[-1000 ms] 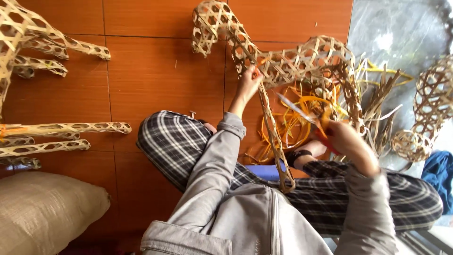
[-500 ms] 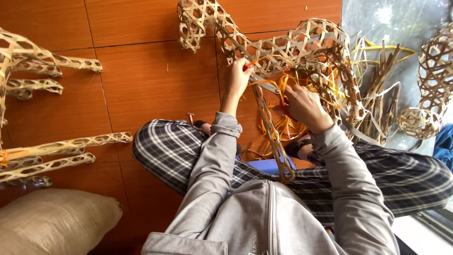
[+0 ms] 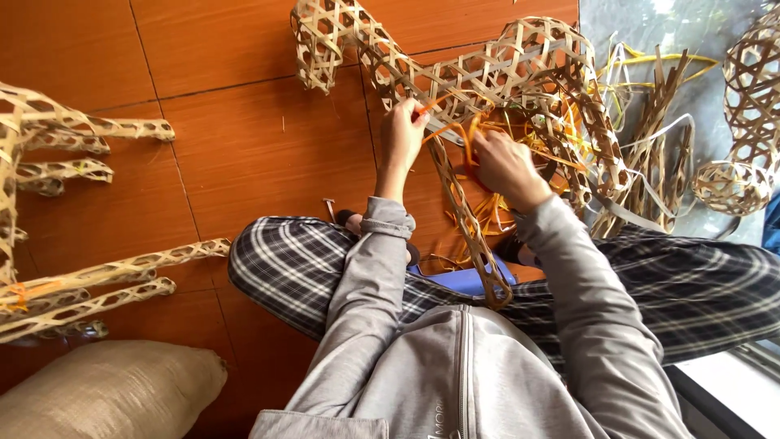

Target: The person sits on the floor and weaves thin strips of bamboo or rattan into a giraffe-shaped sculpture. They use orange string to tie sections together and scissors to trim excess material, repeating the process across different parts of the frame.

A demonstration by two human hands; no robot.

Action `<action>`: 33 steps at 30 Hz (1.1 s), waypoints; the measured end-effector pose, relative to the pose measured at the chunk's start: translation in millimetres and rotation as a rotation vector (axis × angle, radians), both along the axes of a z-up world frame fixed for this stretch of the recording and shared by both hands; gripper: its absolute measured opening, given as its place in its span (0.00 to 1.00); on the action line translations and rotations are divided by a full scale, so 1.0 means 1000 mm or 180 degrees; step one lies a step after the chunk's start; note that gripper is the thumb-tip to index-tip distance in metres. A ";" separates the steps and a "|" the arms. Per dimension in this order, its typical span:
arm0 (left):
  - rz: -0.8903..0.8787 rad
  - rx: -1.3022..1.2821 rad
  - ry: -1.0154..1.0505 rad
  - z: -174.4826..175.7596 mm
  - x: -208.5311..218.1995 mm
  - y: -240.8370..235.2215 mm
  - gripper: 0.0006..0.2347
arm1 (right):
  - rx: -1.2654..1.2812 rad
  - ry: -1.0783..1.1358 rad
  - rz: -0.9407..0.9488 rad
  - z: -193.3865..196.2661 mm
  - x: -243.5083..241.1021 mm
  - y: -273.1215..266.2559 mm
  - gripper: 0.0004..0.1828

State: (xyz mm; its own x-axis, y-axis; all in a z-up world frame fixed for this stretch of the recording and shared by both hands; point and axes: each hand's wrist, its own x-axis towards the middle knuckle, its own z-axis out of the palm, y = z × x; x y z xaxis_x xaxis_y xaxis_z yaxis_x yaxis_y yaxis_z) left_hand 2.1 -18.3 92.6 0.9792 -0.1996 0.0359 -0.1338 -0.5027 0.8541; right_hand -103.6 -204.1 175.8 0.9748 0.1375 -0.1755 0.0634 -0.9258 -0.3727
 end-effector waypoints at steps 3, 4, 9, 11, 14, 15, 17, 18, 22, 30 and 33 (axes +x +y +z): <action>-0.0220 -0.0076 -0.0226 -0.011 -0.005 -0.005 0.05 | 0.0111 0.0164 -0.0168 -0.025 0.012 0.012 0.30; -0.0242 -0.0072 -0.0235 -0.010 -0.005 -0.005 0.05 | 0.0116 0.0154 -0.0189 -0.035 0.011 0.015 0.30; -0.0312 -0.0576 0.0491 -0.017 -0.004 -0.010 0.02 | 0.0376 0.0303 -0.0464 -0.046 0.010 0.021 0.35; -0.0309 -0.0695 0.0391 -0.010 -0.003 -0.012 0.01 | 0.0486 0.0435 -0.0649 -0.036 0.001 0.018 0.33; -0.0184 -0.0827 0.0205 -0.010 0.003 -0.006 0.01 | 0.0823 0.0483 -0.0865 -0.050 -0.028 -0.003 0.30; -0.0049 -0.0843 0.0120 -0.012 0.005 -0.003 0.03 | 0.1044 0.0401 -0.0882 -0.059 -0.041 -0.014 0.27; 0.0003 -0.0787 0.0247 -0.003 0.006 -0.001 0.04 | 0.0877 0.0809 -0.0891 -0.073 -0.067 -0.031 0.26; 0.0059 -0.0721 0.0372 0.001 0.007 0.000 0.06 | 0.0717 0.1217 -0.0896 -0.080 -0.079 -0.039 0.26; -0.0242 -0.0598 0.0378 0.018 -0.006 -0.013 0.09 | 0.0151 0.1379 -0.1195 -0.205 -0.120 -0.054 0.22; -0.1488 0.0464 0.0430 -0.024 -0.048 -0.054 0.09 | 0.0036 -0.0118 -0.1418 -0.027 -0.058 -0.022 0.12; -0.2558 0.0208 0.0371 -0.020 -0.065 -0.068 0.06 | 0.0845 -0.1852 -0.0861 0.089 -0.030 0.014 0.11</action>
